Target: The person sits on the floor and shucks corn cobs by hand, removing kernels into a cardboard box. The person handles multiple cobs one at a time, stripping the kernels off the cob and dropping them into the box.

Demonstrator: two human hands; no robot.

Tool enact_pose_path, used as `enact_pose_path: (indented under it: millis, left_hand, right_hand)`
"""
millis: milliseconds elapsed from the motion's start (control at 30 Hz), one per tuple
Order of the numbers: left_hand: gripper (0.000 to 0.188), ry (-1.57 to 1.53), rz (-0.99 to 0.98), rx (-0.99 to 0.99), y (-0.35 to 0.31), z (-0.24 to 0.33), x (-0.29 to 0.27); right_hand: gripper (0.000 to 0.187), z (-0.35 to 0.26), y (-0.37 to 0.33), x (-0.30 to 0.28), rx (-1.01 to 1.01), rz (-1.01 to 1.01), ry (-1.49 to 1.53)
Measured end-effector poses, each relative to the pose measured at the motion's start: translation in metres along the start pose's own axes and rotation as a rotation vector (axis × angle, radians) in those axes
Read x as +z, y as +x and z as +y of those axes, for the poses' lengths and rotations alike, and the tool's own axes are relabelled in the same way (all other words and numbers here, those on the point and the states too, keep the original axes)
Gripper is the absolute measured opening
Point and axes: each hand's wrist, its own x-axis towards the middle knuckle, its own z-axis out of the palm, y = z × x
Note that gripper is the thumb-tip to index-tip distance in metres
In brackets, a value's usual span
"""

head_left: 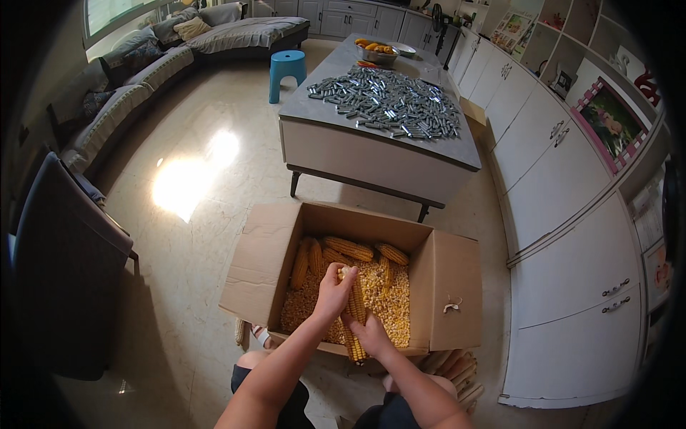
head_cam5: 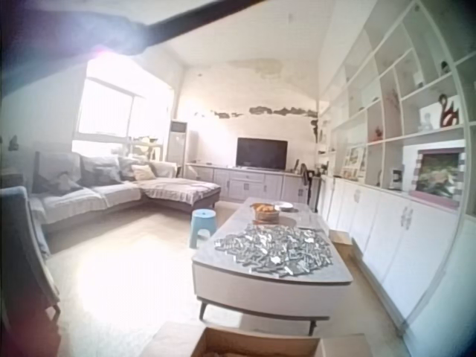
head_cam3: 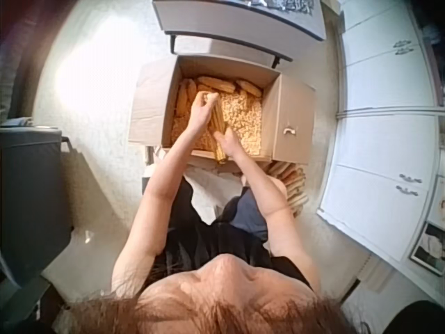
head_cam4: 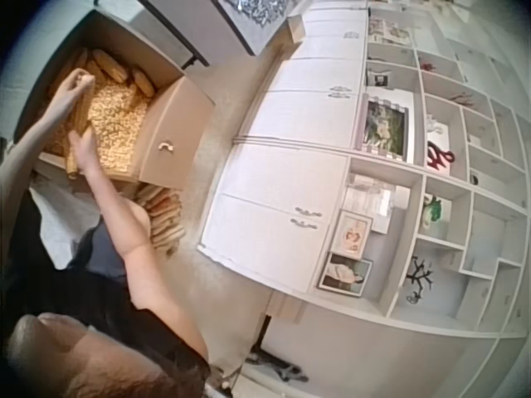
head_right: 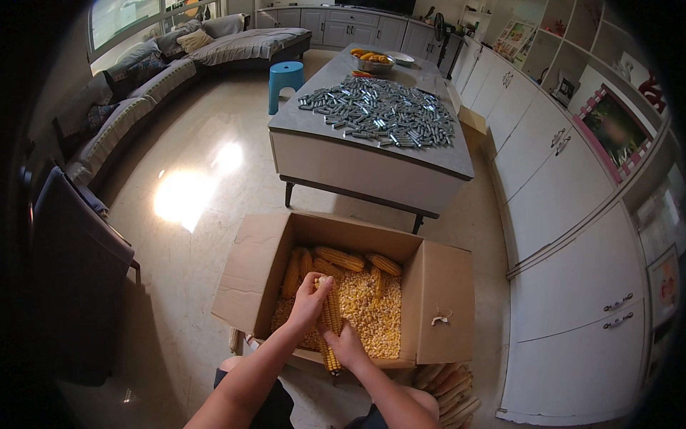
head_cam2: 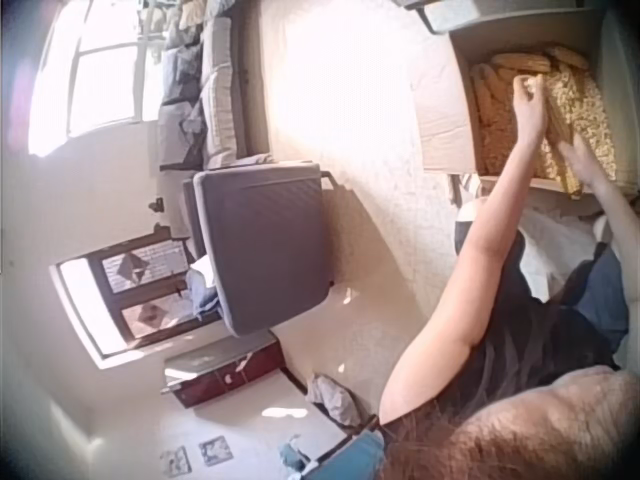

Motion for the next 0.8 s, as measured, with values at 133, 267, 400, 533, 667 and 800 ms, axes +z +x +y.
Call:
enact_pose_path:
  millis: [133,267,400,533,667,800]
  left_hand:
    - [0.026,0.065,0.032,0.053,0.000,-0.006,0.002]
    - [0.027,0.096,0.035,0.117,-0.001,-0.005,0.000]
    - [0.027,-0.063,-0.025,0.111,0.003,-0.006,0.000]
    - [0.028,-0.036,-0.049,-0.032,-0.005,0.015,0.004]
    - [0.030,-0.055,-0.117,-0.059,-0.005,0.014,0.002]
    - [0.029,-0.125,-0.174,-0.054,-0.001,0.006,-0.001]
  right_hand:
    - [0.047,-0.001,-0.002,0.001,-0.016,0.039,-0.090]
    - [0.049,-0.011,-0.007,0.003,-0.037,0.099,-0.184]
    - [0.048,0.000,0.000,-0.011,-0.067,0.080,-0.181]
    - [0.049,0.003,0.002,-0.011,-0.060,0.064,-0.161]
    - [0.042,0.008,0.004,-0.012,0.008,0.032,-0.140]
    - [0.038,0.014,0.006,-0.019,-0.011,-0.045,0.000]
